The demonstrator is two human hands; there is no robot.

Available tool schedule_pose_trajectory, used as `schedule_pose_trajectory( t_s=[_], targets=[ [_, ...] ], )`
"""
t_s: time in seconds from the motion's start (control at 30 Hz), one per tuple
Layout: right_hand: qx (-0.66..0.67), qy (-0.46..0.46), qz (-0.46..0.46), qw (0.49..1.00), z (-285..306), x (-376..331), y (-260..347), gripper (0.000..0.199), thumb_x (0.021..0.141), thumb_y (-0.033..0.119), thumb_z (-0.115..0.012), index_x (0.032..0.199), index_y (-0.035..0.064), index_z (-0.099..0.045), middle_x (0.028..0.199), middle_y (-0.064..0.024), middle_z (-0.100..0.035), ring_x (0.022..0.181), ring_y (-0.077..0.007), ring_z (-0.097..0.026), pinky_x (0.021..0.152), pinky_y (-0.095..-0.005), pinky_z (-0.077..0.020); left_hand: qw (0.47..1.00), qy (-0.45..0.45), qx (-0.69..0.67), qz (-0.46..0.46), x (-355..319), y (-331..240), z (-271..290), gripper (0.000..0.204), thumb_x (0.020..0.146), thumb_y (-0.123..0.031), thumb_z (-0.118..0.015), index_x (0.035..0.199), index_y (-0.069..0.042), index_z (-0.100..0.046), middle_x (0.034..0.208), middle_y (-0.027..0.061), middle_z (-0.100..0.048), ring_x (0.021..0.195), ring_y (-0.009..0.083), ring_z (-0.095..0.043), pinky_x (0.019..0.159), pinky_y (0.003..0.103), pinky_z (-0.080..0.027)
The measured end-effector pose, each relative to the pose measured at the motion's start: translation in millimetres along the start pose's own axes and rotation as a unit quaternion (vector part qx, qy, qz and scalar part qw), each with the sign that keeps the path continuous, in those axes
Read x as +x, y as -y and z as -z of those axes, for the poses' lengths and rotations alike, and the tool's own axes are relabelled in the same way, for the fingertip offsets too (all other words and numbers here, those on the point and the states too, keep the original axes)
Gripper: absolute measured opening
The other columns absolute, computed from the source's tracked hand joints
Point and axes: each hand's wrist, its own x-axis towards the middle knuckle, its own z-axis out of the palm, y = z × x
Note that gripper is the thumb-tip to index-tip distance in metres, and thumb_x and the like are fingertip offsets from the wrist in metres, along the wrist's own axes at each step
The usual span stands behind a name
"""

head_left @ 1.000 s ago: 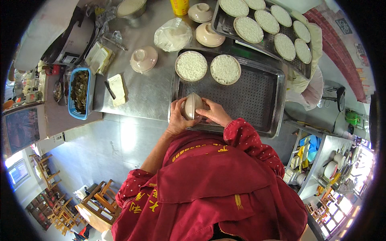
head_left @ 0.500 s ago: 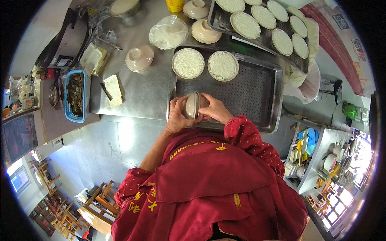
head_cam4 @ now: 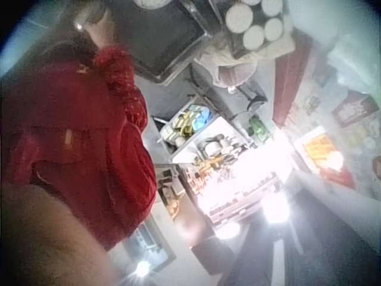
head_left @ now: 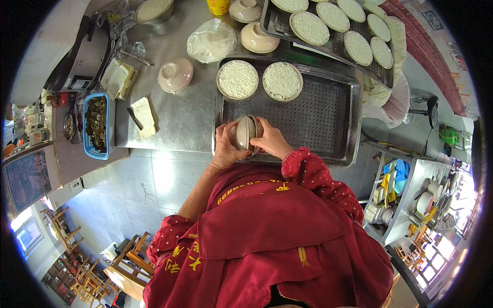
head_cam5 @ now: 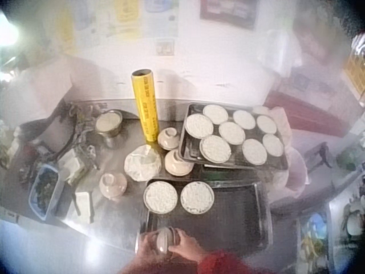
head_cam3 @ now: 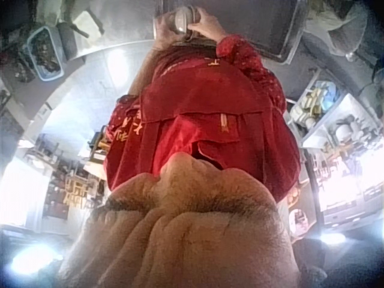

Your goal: The person scoops cooked rice from a large container into small bowls and places them on perforated metal trays. The person moves between the dining area and kitchen, retrieves trays, and repeatedly fills bowls with rice before arranging them on trays.

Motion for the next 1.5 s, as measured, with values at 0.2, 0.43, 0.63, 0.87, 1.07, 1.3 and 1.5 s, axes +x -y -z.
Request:
schedule_pose_trajectory(
  t_s=[0.2, 0.43, 0.63, 0.87, 1.07, 1.3, 1.5],
  targets=[
    [0.046, 0.014, -0.029, 0.998, 4, -3, -8, 0.079, 0.071, 0.022, -0.073, 0.139, 0.0005, -0.039, 0.115, -0.0291, -0.063, 0.104, -0.0427, -0.064, 0.089, -0.044, -0.0519, 0.996, -0.011, 0.09, -0.001, -1, -19, -8, 0.102, 0.05, -0.026, -0.091, 0.138, -0.017, -0.041, 0.13, 0.0194, -0.036, 0.124, 0.0382, -0.036, 0.108, 0.046, -0.035],
    [0.043, -0.026, -0.03, 0.998, 11, -9, -30, 0.072, 0.073, 0.018, -0.069, 0.138, 0.0029, -0.045, 0.12, -0.0259, -0.062, 0.11, -0.0365, -0.063, 0.094, -0.0402, -0.05, 0.99, -0.021, 0.141, -0.021, -1, -23, -13, 0.101, 0.049, -0.024, -0.093, 0.137, -0.013, -0.044, 0.127, 0.017, -0.041, 0.122, 0.0345, -0.041, 0.107, 0.044, -0.037],
    [0.423, 0.088, -0.136, 0.892, 35, -21, -71, 0.066, 0.083, -0.004, -0.052, 0.146, 0.0099, -0.038, 0.133, -0.0111, -0.052, 0.112, -0.0266, -0.061, 0.092, -0.0431, -0.0561, 0.971, -0.03, -0.215, 0.097, 5, -7, 17, 0.09, 0.064, -0.01, -0.079, 0.143, -0.009, -0.036, 0.132, 0.0142, -0.042, 0.122, 0.0264, -0.047, 0.1, 0.038, -0.047],
    [0.63, -0.04, -0.161, 0.759, 25, -50, -121, 0.063, 0.093, -0.004, -0.048, 0.149, 0.0136, -0.026, 0.142, -0.0123, -0.043, 0.125, -0.0312, -0.052, 0.098, -0.0489, -0.0518, 0.776, -0.027, -0.612, 0.151, 9, 19, 7, 0.069, 0.073, -0.012, -0.053, 0.14, -0.007, -0.04, 0.136, 0.0133, -0.049, 0.128, 0.032, -0.046, 0.105, 0.051, -0.042],
    [0.591, 0.004, -0.143, 0.794, 14, -52, -114, 0.052, 0.099, 0.004, -0.047, 0.145, 0.0099, -0.026, 0.137, -0.0186, -0.047, 0.11, -0.0304, -0.063, 0.086, -0.0374, -0.0593, 0.768, -0.044, -0.567, 0.293, 18, 34, -13, 0.066, 0.072, -0.005, -0.046, 0.138, -0.006, -0.043, 0.134, 0.0141, -0.051, 0.125, 0.0348, -0.049, 0.104, 0.053, -0.043],
    [0.551, -0.089, -0.2, 0.805, -23, -39, -96, 0.035, 0.096, 0.006, -0.047, 0.131, 0.0034, -0.042, 0.117, -0.0161, -0.06, 0.092, -0.0237, -0.066, 0.075, -0.0333, -0.0582, 0.893, -0.024, -0.278, 0.354, 24, 14, 6, 0.057, 0.083, -0.006, -0.051, 0.139, -0.003, -0.04, 0.125, 0.0134, -0.056, 0.108, 0.0297, -0.059, 0.082, 0.046, -0.054],
    [0.564, -0.165, -0.197, 0.785, -29, -32, -100, 0.035, 0.092, 0.006, -0.052, 0.126, 0.0027, -0.049, 0.114, -0.0146, -0.062, 0.088, -0.0237, -0.066, 0.074, -0.0297, -0.0566, 0.982, 0.038, 0.154, 0.107, 26, 23, 42, 0.051, 0.083, 0.001, -0.048, 0.133, 0.008, -0.037, 0.093, 0.0363, -0.063, 0.091, 0.0506, -0.063, 0.079, 0.054, -0.051]
  ],
)
